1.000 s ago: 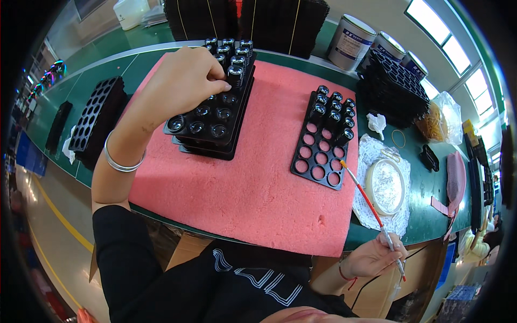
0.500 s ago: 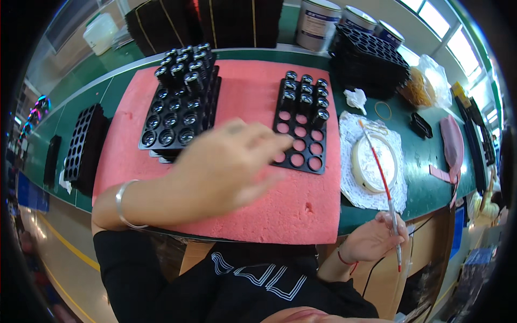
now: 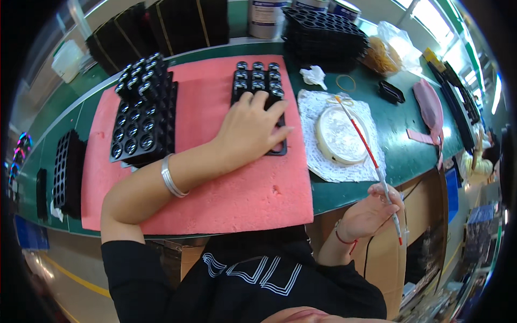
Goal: Applying a substance with a fine brush to small black cylindrical components and placing them into organized trays at an assembly station.
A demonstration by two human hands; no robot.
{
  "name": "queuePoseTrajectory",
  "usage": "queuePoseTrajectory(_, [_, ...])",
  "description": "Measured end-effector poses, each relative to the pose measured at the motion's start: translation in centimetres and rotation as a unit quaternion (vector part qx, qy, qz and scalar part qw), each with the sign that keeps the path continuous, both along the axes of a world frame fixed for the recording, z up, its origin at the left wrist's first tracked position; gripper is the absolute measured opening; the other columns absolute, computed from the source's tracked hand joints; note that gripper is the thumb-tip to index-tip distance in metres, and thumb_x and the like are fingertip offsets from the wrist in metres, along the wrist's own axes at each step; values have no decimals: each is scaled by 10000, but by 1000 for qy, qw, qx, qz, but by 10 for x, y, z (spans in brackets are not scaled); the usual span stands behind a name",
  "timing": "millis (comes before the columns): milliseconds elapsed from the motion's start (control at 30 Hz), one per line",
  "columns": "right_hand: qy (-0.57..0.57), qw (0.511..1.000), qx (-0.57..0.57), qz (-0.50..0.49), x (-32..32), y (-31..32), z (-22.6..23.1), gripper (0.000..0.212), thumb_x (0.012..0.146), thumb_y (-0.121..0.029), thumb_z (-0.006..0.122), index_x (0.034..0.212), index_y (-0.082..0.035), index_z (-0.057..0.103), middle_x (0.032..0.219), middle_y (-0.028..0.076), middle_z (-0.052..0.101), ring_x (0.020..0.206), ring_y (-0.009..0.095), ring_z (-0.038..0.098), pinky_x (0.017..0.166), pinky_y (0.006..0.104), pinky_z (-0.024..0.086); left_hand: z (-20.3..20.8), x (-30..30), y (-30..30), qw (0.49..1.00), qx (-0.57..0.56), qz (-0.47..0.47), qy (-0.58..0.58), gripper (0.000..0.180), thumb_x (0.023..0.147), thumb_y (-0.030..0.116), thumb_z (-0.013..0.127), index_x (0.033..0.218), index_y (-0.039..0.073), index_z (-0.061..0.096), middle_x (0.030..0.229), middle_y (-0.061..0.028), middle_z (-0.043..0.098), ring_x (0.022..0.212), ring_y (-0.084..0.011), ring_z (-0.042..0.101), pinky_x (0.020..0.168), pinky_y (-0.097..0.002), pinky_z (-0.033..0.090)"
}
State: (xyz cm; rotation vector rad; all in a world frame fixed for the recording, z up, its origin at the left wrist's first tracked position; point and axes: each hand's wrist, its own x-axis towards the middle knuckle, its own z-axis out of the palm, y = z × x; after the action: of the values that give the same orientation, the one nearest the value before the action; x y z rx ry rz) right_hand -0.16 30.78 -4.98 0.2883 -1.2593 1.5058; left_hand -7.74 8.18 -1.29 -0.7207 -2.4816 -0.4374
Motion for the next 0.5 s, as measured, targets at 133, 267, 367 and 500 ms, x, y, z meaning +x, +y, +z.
queuePoseTrajectory(133, [9, 993, 69, -97, -3, 27, 12, 303, 915, -280, 377, 852, -9, 496, 691, 97, 496, 658, 168, 461, 611, 266, 367, 9, 17, -8, 996, 30, -79, -25, 223, 769, 163, 578, 968, 72, 532, 924, -144, 504, 849, -296, 481, 735, -387, 416])
queuePoseTrajectory(267, [-36, 981, 144, -121, -6, 46, 20, 320, 918, -282, 383, 811, -5, 502, 697, 85, 500, 622, 143, 457, 591, 247, 366, 19, 52, -32, 980, 55, -150, -117, 145, 753, 57, 579, 871, 65, 495, 902, -119, 505, 847, -270, 493, 757, -356, 401])
queuePoseTrajectory(367, [-64, 977, 178, -101, -5, 49, 22, 301, 927, -264, 367, 837, -8, 498, 787, 91, 509, 676, 133, 438, 624, 254, 358, 13, 71, -48, 957, 167, -148, -184, 217, 711, 17, 623, 876, 66, 490, 857, -74, 514, 768, -218, 509, 704, -303, 398])
queuePoseTrajectory(500, [-75, 971, 200, -108, -3, 46, 24, 309, 928, -274, 366, 815, -14, 488, 767, 84, 491, 656, 124, 420, 608, 240, 346, 4, 81, -55, 850, 390, -97, -341, 351, 716, -50, 633, 994, 44, 441, 951, -32, 521, 873, -106, 501, 741, -236, 417])
